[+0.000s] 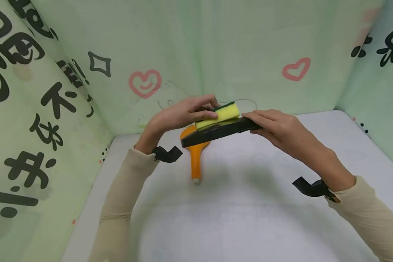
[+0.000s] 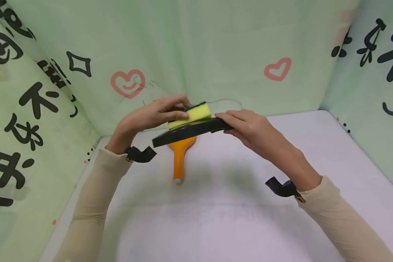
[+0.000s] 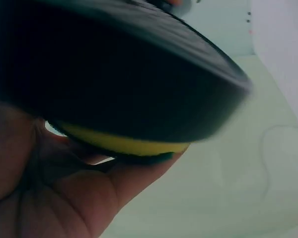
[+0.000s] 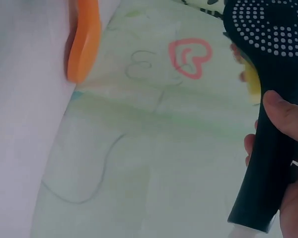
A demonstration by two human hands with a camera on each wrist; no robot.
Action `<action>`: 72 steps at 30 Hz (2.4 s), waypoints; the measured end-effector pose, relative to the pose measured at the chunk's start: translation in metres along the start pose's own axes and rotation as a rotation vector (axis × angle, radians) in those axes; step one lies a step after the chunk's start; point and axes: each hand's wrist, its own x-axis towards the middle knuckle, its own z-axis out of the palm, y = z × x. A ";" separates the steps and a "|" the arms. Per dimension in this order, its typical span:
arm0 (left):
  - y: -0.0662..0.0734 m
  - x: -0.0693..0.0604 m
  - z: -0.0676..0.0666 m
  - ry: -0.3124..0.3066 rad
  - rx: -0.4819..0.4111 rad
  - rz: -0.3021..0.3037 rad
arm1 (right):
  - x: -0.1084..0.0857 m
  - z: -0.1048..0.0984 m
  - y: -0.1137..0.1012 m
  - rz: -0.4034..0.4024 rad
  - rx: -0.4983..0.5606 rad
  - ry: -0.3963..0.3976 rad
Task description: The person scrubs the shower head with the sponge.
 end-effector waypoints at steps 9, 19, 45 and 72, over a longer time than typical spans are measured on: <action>0.012 0.006 0.013 0.007 0.316 0.020 | 0.004 -0.005 0.013 -0.130 -0.214 -0.001; 0.000 0.012 0.025 -0.034 0.327 -0.031 | -0.007 -0.006 0.021 -0.136 -0.270 -0.011; -0.026 -0.004 0.064 -0.207 0.479 -0.045 | -0.030 0.019 0.032 -0.102 -0.288 -0.122; -0.010 0.016 0.105 -0.122 0.919 0.087 | -0.047 0.034 0.020 0.038 -0.278 -0.217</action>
